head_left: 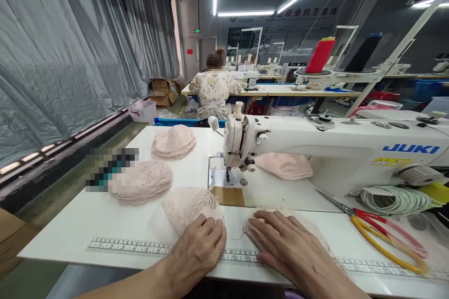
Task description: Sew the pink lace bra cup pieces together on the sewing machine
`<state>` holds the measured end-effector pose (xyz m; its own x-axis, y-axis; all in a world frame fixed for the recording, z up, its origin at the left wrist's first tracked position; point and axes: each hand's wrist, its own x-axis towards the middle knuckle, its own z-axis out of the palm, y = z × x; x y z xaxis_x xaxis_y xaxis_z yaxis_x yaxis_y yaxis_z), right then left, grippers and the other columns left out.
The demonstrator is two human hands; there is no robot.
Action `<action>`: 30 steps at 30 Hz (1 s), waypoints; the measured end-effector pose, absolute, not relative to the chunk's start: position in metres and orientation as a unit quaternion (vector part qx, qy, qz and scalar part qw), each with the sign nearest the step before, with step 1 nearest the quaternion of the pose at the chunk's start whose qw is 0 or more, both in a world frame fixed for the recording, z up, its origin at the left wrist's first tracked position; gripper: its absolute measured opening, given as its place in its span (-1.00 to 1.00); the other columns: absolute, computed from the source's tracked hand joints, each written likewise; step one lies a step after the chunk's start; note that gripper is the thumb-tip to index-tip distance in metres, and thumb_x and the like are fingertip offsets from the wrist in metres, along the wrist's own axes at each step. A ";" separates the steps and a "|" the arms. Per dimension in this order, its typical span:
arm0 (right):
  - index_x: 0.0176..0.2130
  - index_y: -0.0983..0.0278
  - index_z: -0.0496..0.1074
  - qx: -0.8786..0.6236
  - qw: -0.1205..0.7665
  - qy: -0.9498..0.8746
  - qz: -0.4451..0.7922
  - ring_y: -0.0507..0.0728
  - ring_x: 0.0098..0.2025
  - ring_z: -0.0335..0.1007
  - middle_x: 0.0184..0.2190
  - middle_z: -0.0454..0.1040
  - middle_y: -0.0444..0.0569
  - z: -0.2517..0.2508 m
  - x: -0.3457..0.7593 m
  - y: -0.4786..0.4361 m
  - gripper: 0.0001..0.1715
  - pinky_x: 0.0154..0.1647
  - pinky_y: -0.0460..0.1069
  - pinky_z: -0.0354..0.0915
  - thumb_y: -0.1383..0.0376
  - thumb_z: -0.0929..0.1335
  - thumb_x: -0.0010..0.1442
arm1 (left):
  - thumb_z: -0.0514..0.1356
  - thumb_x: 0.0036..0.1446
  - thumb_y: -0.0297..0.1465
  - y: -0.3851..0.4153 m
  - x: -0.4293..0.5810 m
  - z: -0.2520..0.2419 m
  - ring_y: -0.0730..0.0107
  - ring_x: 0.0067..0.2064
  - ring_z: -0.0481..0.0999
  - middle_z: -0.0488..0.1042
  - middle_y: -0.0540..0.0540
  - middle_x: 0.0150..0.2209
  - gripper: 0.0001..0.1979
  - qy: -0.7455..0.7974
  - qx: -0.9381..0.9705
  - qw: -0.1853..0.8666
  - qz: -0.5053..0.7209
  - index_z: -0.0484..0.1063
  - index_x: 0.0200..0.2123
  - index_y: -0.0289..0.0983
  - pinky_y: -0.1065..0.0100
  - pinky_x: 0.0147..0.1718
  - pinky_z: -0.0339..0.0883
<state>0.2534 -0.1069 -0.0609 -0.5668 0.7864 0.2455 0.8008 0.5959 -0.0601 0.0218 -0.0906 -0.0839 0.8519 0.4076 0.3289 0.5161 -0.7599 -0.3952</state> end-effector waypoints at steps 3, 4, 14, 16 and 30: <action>-0.17 0.19 0.35 -0.449 0.153 -0.880 0.005 0.20 -0.18 0.40 -0.14 0.44 -0.03 -0.070 0.242 -0.100 -0.62 -0.25 0.07 0.31 0.48 0.38 -0.01 | 0.00 0.07 -0.72 -0.087 0.024 -0.083 0.33 -0.39 0.39 0.42 -0.13 -0.34 -0.77 -0.241 -0.930 0.243 -0.131 0.32 -0.21 -0.45 0.29 -0.40 0.25; -0.19 0.20 0.34 -0.447 0.161 -0.880 0.012 0.19 -0.19 0.39 -0.15 0.44 -0.03 -0.073 0.240 -0.097 -0.67 -0.25 0.07 0.31 0.48 0.36 0.02 | 0.00 0.08 -0.72 -0.086 0.023 -0.083 0.33 -0.42 0.38 0.41 -0.11 -0.38 -0.79 -0.241 -0.930 0.242 -0.138 0.32 -0.25 -0.44 0.30 -0.44 0.23; -0.32 0.22 0.28 -0.476 0.185 -0.859 0.053 0.09 -0.44 0.37 -0.42 0.41 -0.08 -0.084 0.245 -0.090 -0.79 -0.44 -0.04 0.28 0.41 0.13 0.24 | -0.03 0.08 -0.76 -0.077 0.012 -0.085 0.39 -0.50 0.30 0.31 -0.02 -0.52 -0.76 -0.261 -0.920 0.233 -0.176 0.26 -0.43 -0.35 0.33 -0.49 0.14; -0.26 0.22 0.24 -0.483 0.192 -0.851 0.072 0.07 -0.43 0.37 -0.42 0.40 -0.09 -0.088 0.247 -0.091 -0.83 -0.44 -0.05 0.28 0.41 0.14 0.23 | -0.02 0.07 -0.75 -0.079 0.013 -0.084 0.38 -0.50 0.30 0.31 -0.03 -0.50 -0.78 -0.267 -0.924 0.218 -0.164 0.28 -0.40 -0.36 0.32 -0.49 0.15; -0.21 0.23 0.22 -0.452 0.240 -0.685 0.519 0.05 -0.44 0.23 -0.50 0.28 -0.17 -0.054 0.262 -0.091 -0.78 -0.38 -0.06 0.20 0.16 0.15 0.24 | 0.03 0.17 -0.53 -0.076 0.017 -0.056 0.46 -0.37 0.39 0.42 0.02 -0.42 -0.83 -0.367 -0.886 -0.248 -0.136 0.37 -0.42 -0.28 0.49 -0.36 0.21</action>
